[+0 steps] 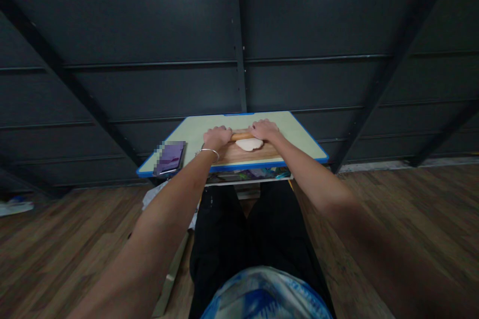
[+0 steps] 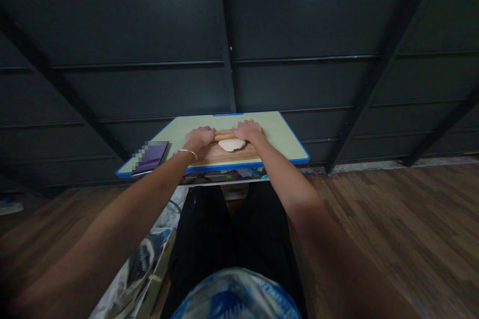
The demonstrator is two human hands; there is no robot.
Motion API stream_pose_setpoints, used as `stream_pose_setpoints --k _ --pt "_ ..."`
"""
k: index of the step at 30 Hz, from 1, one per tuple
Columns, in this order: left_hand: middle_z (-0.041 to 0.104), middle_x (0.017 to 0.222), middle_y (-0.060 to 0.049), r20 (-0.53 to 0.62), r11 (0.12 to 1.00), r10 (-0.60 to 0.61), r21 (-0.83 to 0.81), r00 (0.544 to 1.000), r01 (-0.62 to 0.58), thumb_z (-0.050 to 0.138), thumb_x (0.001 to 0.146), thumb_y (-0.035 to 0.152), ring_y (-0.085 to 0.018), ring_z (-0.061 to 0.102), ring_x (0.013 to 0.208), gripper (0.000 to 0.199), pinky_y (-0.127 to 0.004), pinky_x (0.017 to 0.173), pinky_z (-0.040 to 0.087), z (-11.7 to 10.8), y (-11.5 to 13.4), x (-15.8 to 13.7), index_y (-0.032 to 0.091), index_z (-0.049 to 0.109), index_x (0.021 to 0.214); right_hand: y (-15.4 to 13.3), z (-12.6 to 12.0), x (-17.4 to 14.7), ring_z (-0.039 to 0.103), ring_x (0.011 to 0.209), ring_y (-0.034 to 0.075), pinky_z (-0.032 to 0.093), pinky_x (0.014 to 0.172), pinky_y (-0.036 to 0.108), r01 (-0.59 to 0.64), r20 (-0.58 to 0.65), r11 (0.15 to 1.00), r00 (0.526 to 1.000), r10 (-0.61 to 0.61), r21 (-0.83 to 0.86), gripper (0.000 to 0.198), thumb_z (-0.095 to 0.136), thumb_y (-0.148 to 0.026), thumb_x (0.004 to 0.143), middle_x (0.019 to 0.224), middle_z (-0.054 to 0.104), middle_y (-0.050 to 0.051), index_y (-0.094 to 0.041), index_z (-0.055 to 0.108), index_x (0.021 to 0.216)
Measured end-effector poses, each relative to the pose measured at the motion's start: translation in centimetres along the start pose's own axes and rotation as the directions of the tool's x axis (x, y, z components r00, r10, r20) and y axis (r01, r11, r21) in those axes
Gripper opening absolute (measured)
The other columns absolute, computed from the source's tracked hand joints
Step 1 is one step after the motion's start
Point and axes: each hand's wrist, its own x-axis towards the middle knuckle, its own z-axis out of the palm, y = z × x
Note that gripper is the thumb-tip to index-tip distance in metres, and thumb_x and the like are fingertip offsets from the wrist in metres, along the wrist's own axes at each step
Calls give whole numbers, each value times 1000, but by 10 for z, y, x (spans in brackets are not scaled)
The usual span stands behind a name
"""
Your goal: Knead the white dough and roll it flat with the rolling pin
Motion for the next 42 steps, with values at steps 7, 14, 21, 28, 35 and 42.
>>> stream_pose_setpoints --k 7,14,21,28,35,42 --pt "75 130 -14 -4 995 -89 -41 996 88 34 106 48 -32 66 125 54 -39 102 48 -3 6 9 23 74 132 1 3 4 60 134 40 49 108 54 17 -8 1000 1000 -17 -6 62 31 -50 110 148 67 19 -16 71 141" --pt "72 139 -17 13 992 -123 -26 992 123 27 107 48 -35 68 125 61 -44 100 52 -8 9 5 19 75 130 1 3 0 64 130 38 51 105 50 8 -29 1000 1000 -8 -11 61 31 -51 110 145 70 18 -18 73 140" --pt "72 140 -18 3 995 -98 -25 995 98 28 108 47 -35 68 127 60 -45 103 52 -11 10 2 18 75 131 -1 2 -4 68 127 35 52 102 45 -19 -41 1000 999 19 -4 59 32 -49 111 142 71 18 -18 75 137" --pt "73 137 -19 -53 994 -110 -33 993 108 28 107 48 -36 70 123 60 -46 100 53 -3 7 4 18 76 130 -2 4 -5 70 124 33 53 99 42 -46 -74 999 996 45 -13 57 32 -46 111 138 74 17 -18 76 134" --pt "73 137 -18 -51 995 -93 -31 994 92 27 107 47 -36 69 124 60 -45 101 52 -2 7 3 18 76 130 -3 2 -6 70 124 32 52 100 40 -55 -60 998 997 54 -15 56 34 -46 112 139 73 18 -17 76 133" --pt "74 135 -19 -42 997 -80 -24 996 79 27 107 46 -37 70 122 61 -47 98 54 -6 8 1 17 76 128 -3 4 -5 70 124 33 52 100 41 -53 -64 999 997 52 -11 57 33 -47 112 138 74 18 -17 76 134"
